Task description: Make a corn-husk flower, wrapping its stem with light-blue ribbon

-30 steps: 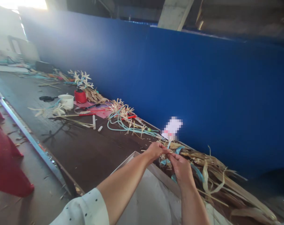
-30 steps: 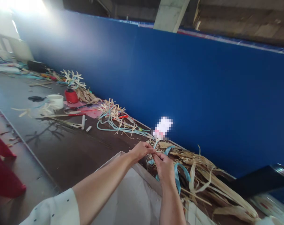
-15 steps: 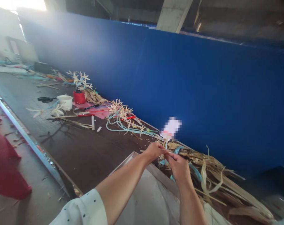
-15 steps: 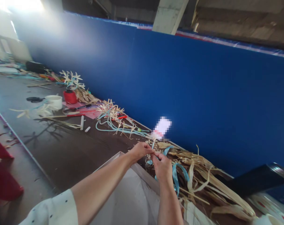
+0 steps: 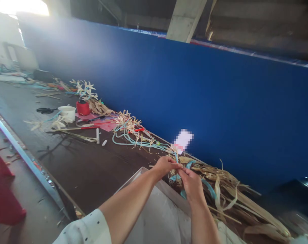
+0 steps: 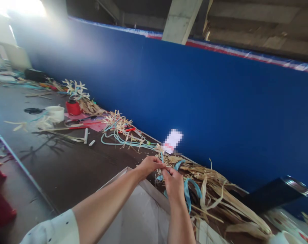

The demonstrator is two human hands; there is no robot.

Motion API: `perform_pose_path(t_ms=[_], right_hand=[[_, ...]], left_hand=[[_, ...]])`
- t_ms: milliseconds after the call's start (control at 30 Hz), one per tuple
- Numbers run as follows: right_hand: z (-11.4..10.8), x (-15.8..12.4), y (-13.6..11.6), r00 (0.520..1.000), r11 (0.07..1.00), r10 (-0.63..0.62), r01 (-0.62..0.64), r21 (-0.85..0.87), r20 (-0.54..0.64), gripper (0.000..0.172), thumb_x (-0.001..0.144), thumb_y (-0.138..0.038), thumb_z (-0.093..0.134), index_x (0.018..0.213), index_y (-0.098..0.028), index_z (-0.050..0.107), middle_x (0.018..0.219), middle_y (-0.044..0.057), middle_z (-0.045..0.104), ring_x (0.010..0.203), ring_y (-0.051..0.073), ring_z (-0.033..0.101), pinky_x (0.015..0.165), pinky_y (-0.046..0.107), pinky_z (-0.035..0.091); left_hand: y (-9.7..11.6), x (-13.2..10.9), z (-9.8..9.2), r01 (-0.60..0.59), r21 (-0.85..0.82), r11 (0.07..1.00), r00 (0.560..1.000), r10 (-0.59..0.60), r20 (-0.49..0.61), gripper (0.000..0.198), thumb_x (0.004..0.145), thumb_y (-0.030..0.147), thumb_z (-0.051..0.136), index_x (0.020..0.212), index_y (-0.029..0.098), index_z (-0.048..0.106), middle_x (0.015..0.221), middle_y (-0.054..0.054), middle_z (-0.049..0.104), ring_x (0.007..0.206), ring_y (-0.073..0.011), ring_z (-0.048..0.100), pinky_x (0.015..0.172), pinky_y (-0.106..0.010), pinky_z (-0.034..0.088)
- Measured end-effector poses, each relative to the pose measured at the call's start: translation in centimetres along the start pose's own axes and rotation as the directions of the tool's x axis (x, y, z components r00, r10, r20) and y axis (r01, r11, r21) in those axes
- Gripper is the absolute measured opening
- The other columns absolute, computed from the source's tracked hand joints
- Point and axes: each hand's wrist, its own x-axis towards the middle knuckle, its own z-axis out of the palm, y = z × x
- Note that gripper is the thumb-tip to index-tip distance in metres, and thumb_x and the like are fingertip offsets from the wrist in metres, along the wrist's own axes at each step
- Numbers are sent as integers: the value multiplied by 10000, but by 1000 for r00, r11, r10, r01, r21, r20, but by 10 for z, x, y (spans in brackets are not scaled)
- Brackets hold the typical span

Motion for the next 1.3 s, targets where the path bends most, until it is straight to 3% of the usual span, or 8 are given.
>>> perform_pose_path(t_ms=[167,267,367,533,833,1033,1300], right_hand=[[4,3,7,995,955,103,-95,279,-14,434,568,-407,676,867,-93,685,486,-7,555,418,115,448,395,230,313],[4,1,3,987,878,158,-146,457,13,414,537,-361,706,867,-114,664,516,-12,571,417,106,445,396,222,305],[3,0,0,988,834,156,-134,536,5,369,514,-333,724,817,-132,661,507,-23,567,414,94,438,396,210,289],[4,2,4,997,902,60,-36,430,-44,374,554,-399,693,810,-127,673,488,-34,537,400,82,401,386,212,271],[1,6,11,996,985,-8,23,172,-92,447,597,-475,645,856,-115,696,466,-20,532,446,117,477,426,224,345],[0,5,13,994,992,30,-16,124,-106,449,591,-494,641,816,-109,694,462,-18,536,451,119,481,431,222,341],[-2,7,17,996,989,23,-10,147,-87,478,573,-516,653,812,-104,687,464,-19,533,415,107,442,399,220,313]], left_hand=[[0,-2,0,-55,-144,988,991,71,111,443,581,546,657,690,118,618,530,40,458,499,-53,344,504,-200,266],[3,-5,0,-58,-186,981,986,85,142,485,658,581,573,764,113,642,565,27,472,509,-52,350,498,-195,256],[2,-5,0,-64,-221,973,979,105,177,470,648,548,607,825,115,652,615,17,501,535,-51,365,508,-189,258],[0,-3,0,-77,-245,966,967,133,219,456,588,471,693,861,107,664,624,16,523,522,-40,344,505,-193,241],[3,-4,1,-81,-241,967,982,119,144,446,529,442,734,803,97,670,674,-11,588,566,-59,428,571,-204,333],[-2,0,0,-174,-159,972,976,192,104,367,566,409,715,772,108,674,790,-38,624,743,-116,538,727,-227,397],[-1,-2,-1,-127,-101,987,976,142,162,456,574,477,687,831,100,668,674,-10,590,607,-80,457,603,-209,351]])
